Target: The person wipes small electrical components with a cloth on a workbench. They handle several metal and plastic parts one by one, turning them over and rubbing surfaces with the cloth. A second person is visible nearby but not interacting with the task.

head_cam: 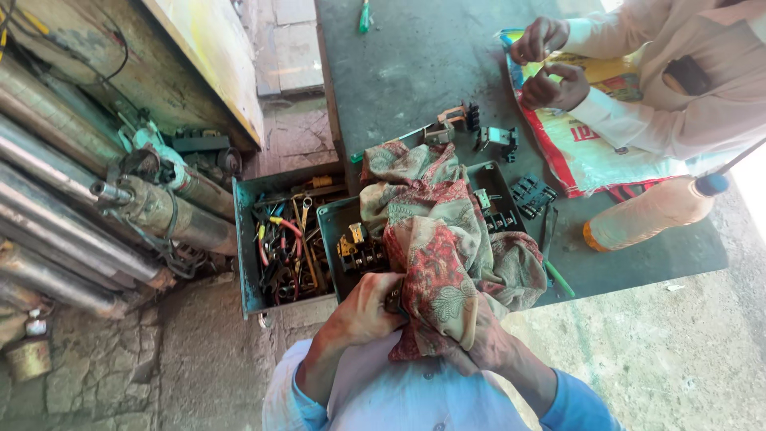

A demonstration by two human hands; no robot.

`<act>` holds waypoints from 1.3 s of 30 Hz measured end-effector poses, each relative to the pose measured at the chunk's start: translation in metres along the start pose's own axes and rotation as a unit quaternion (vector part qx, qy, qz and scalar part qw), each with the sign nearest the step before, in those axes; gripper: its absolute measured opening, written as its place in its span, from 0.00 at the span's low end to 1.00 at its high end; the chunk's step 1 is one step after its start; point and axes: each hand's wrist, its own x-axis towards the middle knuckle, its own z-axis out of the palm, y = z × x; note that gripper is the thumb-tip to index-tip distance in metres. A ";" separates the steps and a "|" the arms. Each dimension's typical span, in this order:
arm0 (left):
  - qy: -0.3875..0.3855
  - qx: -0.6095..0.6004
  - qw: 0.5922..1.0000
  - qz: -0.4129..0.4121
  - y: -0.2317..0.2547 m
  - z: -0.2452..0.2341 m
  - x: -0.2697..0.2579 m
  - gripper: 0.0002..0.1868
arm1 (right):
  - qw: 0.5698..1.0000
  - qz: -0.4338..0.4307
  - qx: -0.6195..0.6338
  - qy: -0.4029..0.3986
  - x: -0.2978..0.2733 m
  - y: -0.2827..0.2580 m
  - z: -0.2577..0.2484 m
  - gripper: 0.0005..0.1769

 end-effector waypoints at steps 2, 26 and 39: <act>-0.004 -0.021 1.000 0.007 0.006 -0.004 -0.001 0.31 | 0.999 -0.002 -0.033 -0.024 0.007 -0.006 -0.002 0.18; -0.061 0.051 0.996 -0.040 0.042 -0.030 0.031 0.14 | 0.987 0.118 -0.084 -0.063 0.018 -0.015 -0.016 0.21; -0.088 0.098 0.990 -0.049 0.045 -0.017 0.023 0.13 | 0.970 0.181 0.126 -0.100 0.031 -0.002 -0.033 0.26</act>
